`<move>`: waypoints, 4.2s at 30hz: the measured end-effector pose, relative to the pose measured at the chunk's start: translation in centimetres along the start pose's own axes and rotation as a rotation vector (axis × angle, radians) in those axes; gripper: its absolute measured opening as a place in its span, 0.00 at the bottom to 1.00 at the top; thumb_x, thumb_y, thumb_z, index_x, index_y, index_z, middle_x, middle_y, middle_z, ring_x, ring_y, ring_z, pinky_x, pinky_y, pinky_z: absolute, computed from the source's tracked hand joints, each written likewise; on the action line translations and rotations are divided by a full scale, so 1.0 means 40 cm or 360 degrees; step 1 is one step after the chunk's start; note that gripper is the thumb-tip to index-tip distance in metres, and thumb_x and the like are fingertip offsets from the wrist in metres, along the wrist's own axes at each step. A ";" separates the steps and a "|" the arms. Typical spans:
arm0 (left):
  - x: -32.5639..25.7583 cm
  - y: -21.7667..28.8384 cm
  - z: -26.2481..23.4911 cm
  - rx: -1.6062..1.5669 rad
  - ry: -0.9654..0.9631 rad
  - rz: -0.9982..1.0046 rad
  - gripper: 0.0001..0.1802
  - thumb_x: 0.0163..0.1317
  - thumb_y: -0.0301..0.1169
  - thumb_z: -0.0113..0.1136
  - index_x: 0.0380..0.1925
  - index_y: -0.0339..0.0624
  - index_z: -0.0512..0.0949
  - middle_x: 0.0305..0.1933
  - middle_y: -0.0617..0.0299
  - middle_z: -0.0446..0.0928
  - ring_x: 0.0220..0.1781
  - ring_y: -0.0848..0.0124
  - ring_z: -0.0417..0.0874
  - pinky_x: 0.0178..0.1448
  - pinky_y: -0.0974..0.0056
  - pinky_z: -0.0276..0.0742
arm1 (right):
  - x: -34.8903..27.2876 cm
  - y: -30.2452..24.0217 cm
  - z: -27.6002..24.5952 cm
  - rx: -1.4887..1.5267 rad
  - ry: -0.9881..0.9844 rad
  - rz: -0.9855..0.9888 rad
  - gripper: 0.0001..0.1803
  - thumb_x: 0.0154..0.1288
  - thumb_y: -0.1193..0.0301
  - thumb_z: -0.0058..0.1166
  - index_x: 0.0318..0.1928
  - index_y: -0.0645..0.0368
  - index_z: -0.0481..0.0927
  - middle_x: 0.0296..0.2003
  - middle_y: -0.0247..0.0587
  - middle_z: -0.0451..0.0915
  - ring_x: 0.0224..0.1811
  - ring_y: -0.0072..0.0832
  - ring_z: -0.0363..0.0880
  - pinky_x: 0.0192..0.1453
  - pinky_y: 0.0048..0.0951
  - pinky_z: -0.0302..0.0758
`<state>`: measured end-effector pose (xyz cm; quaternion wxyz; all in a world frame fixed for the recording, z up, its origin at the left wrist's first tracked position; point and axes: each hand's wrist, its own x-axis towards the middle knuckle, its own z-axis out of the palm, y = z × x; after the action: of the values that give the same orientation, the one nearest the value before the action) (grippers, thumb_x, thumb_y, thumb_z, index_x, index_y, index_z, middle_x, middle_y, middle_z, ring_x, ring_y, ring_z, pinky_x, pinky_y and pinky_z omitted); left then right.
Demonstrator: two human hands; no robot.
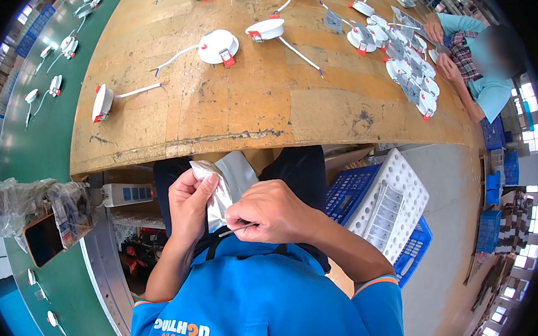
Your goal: The person applies labels to the backs of circular LED light fixtures by hand.
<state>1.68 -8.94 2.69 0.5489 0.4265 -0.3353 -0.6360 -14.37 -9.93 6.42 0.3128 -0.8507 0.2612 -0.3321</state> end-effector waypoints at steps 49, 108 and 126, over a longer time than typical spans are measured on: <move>-0.007 0.111 -0.060 -0.0489 0.0420 0.0363 0.06 0.56 0.24 0.53 0.34 0.38 0.74 0.31 0.64 0.76 0.31 0.79 0.75 0.36 0.74 0.71 | -0.013 0.022 -0.132 -0.0139 0.0691 0.0303 0.03 0.46 0.75 0.59 0.24 0.57 0.79 0.13 0.33 0.69 0.15 0.20 0.66 0.18 0.24 0.61; 0.196 0.368 -0.365 -0.0550 0.0878 0.0574 0.14 0.55 0.25 0.48 0.43 0.37 0.67 0.33 0.63 0.72 0.32 0.72 0.74 0.36 0.70 0.71 | 0.023 0.104 -0.156 0.2432 0.0624 0.0252 0.10 0.48 0.61 0.58 0.23 0.52 0.73 0.30 0.31 0.65 0.39 0.28 0.62 0.49 0.35 0.59; 0.707 0.624 -1.087 -0.0020 0.2630 0.0521 0.24 0.51 0.38 0.52 0.41 0.27 0.69 0.39 0.44 0.73 0.43 0.53 0.74 0.47 0.57 0.70 | -0.089 0.327 -0.250 0.3397 0.1985 -0.0218 0.03 0.44 0.70 0.56 0.23 0.47 0.76 0.26 0.23 0.73 0.37 0.25 0.64 0.45 0.30 0.56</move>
<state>50.61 -39.27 2.18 0.7054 0.6978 0.1202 -0.0335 -27.03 -19.94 1.60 0.6537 0.1214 -0.0808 -0.7426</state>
